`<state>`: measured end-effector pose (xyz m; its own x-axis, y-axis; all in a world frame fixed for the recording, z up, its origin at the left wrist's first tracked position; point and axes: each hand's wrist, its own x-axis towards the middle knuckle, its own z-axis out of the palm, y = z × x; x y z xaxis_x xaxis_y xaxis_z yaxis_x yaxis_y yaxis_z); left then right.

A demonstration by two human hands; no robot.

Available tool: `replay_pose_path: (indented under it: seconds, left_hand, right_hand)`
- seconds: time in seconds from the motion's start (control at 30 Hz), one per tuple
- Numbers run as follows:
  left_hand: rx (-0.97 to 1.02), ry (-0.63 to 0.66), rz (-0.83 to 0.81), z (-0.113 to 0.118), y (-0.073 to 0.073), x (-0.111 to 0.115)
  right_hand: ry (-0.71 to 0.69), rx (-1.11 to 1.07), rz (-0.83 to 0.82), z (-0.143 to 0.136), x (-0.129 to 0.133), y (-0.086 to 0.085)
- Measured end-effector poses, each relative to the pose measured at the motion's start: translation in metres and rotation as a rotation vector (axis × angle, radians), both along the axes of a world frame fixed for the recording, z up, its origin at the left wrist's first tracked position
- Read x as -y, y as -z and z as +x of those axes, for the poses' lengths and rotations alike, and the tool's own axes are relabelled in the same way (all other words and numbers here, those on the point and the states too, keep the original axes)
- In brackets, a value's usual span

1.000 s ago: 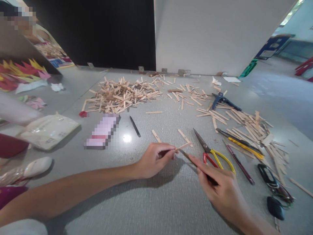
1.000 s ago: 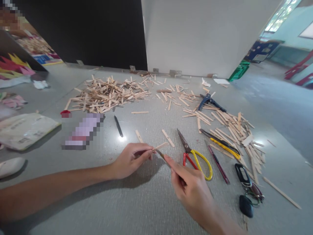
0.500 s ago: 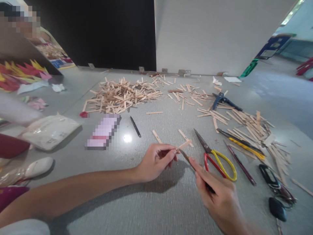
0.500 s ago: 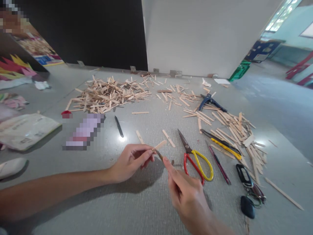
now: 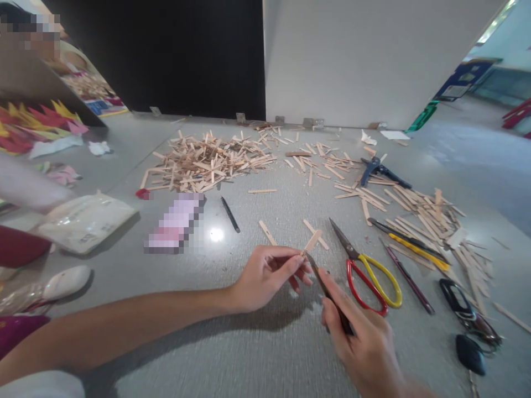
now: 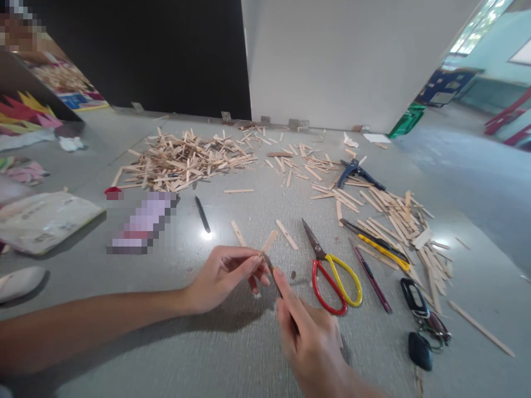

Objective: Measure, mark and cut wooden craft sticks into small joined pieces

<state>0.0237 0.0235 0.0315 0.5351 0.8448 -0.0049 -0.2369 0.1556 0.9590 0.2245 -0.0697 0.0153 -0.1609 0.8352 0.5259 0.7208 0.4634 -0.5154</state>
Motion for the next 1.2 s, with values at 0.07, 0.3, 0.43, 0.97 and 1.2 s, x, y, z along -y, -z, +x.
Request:
replay_pose_path:
  seconds: [0.07,0.3,0.43,0.97,1.2]
  left_hand:
    - [0.010,0.012,-0.010,0.000,0.000,-0.001]
    - [0.005,0.025,-0.005,0.002,0.002,-0.001]
    - [-0.004,-0.004,0.004,0.002,0.003,-0.001]
    - [-0.271,-0.020,0.109,-0.003,0.002,-0.004]
    - [-0.397,-0.074,0.299,-0.005,0.005,-0.005]
  right_hand:
    - [0.012,-0.022,-0.058,0.001,0.000,0.001]
    - [0.053,-0.067,-0.284,-0.002,0.003,0.003]
    - [0.051,-0.108,-0.249,-0.003,-0.004,-0.004]
    - [0.027,0.055,-0.016,0.007,-0.020,-0.024]
    - [-0.016,0.039,-0.064,0.011,-0.021,-0.026]
